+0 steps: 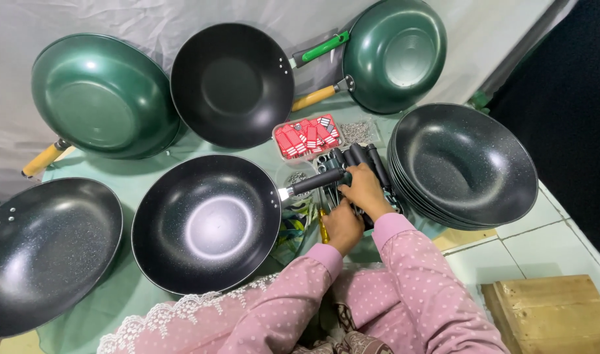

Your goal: Assembling a handle onto a wok using a screw and a screwdriver.

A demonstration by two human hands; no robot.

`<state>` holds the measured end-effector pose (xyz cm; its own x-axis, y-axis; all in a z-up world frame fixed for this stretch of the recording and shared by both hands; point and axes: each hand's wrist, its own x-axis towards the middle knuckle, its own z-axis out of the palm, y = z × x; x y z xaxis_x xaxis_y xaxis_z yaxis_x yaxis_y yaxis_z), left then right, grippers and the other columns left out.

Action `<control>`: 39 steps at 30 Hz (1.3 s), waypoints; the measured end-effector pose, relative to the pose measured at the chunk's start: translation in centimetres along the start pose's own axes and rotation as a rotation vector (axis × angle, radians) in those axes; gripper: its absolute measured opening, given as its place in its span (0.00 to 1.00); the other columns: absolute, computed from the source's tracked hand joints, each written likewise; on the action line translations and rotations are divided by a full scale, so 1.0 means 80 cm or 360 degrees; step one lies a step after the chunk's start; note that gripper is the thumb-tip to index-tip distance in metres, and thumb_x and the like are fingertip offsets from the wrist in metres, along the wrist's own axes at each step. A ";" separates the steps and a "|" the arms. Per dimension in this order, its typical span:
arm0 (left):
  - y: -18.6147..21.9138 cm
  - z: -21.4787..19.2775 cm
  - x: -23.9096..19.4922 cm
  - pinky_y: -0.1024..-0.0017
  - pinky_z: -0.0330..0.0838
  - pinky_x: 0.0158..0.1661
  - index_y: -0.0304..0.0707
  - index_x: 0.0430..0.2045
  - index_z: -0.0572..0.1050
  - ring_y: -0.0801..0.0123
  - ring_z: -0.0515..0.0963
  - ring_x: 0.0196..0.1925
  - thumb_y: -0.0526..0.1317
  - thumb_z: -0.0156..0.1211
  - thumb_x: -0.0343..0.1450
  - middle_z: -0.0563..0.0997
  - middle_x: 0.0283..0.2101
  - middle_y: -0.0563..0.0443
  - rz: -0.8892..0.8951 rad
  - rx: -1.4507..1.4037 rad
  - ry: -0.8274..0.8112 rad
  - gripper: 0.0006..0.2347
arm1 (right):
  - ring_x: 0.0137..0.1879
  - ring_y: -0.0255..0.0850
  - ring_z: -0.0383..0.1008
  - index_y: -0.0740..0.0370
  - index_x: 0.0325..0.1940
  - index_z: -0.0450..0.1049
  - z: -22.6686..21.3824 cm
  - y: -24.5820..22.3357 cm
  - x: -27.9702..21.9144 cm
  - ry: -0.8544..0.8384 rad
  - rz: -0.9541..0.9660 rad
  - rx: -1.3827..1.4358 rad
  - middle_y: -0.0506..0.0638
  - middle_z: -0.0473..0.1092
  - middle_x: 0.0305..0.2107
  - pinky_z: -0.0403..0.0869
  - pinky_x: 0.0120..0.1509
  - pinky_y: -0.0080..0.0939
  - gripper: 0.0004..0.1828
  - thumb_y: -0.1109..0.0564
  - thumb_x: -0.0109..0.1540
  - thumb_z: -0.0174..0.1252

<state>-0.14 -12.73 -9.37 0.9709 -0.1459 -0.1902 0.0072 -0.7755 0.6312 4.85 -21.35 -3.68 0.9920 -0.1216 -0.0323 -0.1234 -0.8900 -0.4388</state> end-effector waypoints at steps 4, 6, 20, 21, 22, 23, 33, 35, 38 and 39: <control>-0.001 -0.009 -0.013 0.57 0.68 0.49 0.47 0.48 0.73 0.57 0.82 0.47 0.40 0.62 0.67 0.81 0.37 0.58 0.0103 -0.0155 -0.0050 0.15 | 0.57 0.59 0.75 0.68 0.59 0.75 -0.030 0.002 -0.004 0.0053 0.0042 0.0068 0.64 0.70 0.49 0.77 0.57 0.53 0.27 0.54 0.58 0.67; 0.010 -0.026 -0.031 0.58 0.74 0.48 0.41 0.50 0.74 0.55 0.82 0.47 0.36 0.61 0.68 0.81 0.38 0.52 0.0182 -0.0400 -0.0052 0.15 | 0.58 0.62 0.75 0.69 0.57 0.75 -0.048 -0.002 -0.012 0.0044 0.0120 0.0060 0.66 0.71 0.49 0.76 0.58 0.57 0.28 0.53 0.56 0.69; -0.031 -0.149 -0.074 0.52 0.80 0.39 0.36 0.52 0.71 0.38 0.81 0.44 0.30 0.52 0.72 0.76 0.43 0.41 0.0817 -0.0537 0.0321 0.14 | 0.40 0.35 0.79 0.57 0.45 0.76 -0.065 -0.058 -0.047 0.0547 -0.0153 0.1232 0.50 0.80 0.40 0.77 0.46 0.36 0.12 0.51 0.62 0.68; -0.045 -0.153 -0.067 0.53 0.80 0.40 0.36 0.49 0.74 0.38 0.81 0.44 0.31 0.54 0.72 0.77 0.41 0.42 0.0845 -0.0582 0.0350 0.11 | 0.39 0.33 0.79 0.60 0.42 0.76 -0.073 -0.078 -0.055 0.0602 -0.0306 0.1341 0.51 0.80 0.38 0.77 0.44 0.34 0.09 0.55 0.63 0.67; -0.057 -0.159 -0.062 0.53 0.80 0.40 0.36 0.49 0.74 0.38 0.81 0.44 0.31 0.54 0.72 0.77 0.41 0.42 0.0847 -0.0578 0.0360 0.11 | 0.39 0.33 0.79 0.60 0.42 0.76 -0.070 -0.090 -0.058 0.0601 -0.0317 0.1344 0.51 0.80 0.38 0.77 0.44 0.34 0.09 0.55 0.63 0.67; -0.069 -0.165 -0.058 0.58 0.79 0.40 0.37 0.45 0.76 0.45 0.83 0.42 0.33 0.57 0.72 0.78 0.39 0.45 0.0836 -0.0536 0.0421 0.08 | 0.40 0.32 0.78 0.60 0.42 0.77 -0.066 -0.102 -0.060 0.0604 -0.0348 0.1434 0.51 0.80 0.38 0.77 0.47 0.33 0.07 0.56 0.64 0.66; -0.138 -0.260 -0.079 0.69 0.82 0.36 0.46 0.39 0.83 0.62 0.87 0.37 0.33 0.61 0.70 0.86 0.33 0.52 0.0203 -0.0436 0.0291 0.08 | 0.36 0.29 0.75 0.62 0.44 0.79 -0.045 -0.198 -0.097 0.0509 -0.0423 0.1825 0.52 0.79 0.35 0.78 0.46 0.31 0.07 0.57 0.65 0.64; -0.141 -0.265 -0.080 0.70 0.82 0.35 0.48 0.38 0.83 0.63 0.87 0.37 0.35 0.62 0.70 0.86 0.32 0.53 0.0159 -0.0443 0.0294 0.07 | 0.36 0.29 0.76 0.62 0.44 0.79 -0.046 -0.204 -0.102 0.0493 -0.0376 0.1920 0.52 0.79 0.36 0.79 0.45 0.30 0.07 0.56 0.66 0.63; -0.129 -0.286 -0.092 0.68 0.82 0.35 0.45 0.38 0.84 0.59 0.87 0.38 0.36 0.62 0.70 0.87 0.34 0.49 0.0099 -0.0495 0.0253 0.06 | 0.33 0.29 0.76 0.62 0.43 0.79 -0.046 -0.207 -0.105 0.0491 -0.0292 0.2034 0.53 0.79 0.35 0.80 0.43 0.30 0.08 0.55 0.66 0.62; -0.122 -0.295 -0.099 0.65 0.82 0.37 0.40 0.38 0.84 0.54 0.87 0.39 0.35 0.61 0.71 0.87 0.35 0.44 0.0079 -0.0537 0.0218 0.07 | 0.31 0.30 0.76 0.63 0.42 0.79 -0.046 -0.208 -0.105 0.0502 -0.0263 0.2056 0.54 0.79 0.35 0.80 0.41 0.31 0.08 0.55 0.66 0.62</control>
<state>-2.22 10.49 3.66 0.9949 -0.0769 -0.0654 0.0160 -0.5200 0.8540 -1.50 -7.15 7.16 0.9234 -0.3048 0.2334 0.2817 0.1250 -0.9513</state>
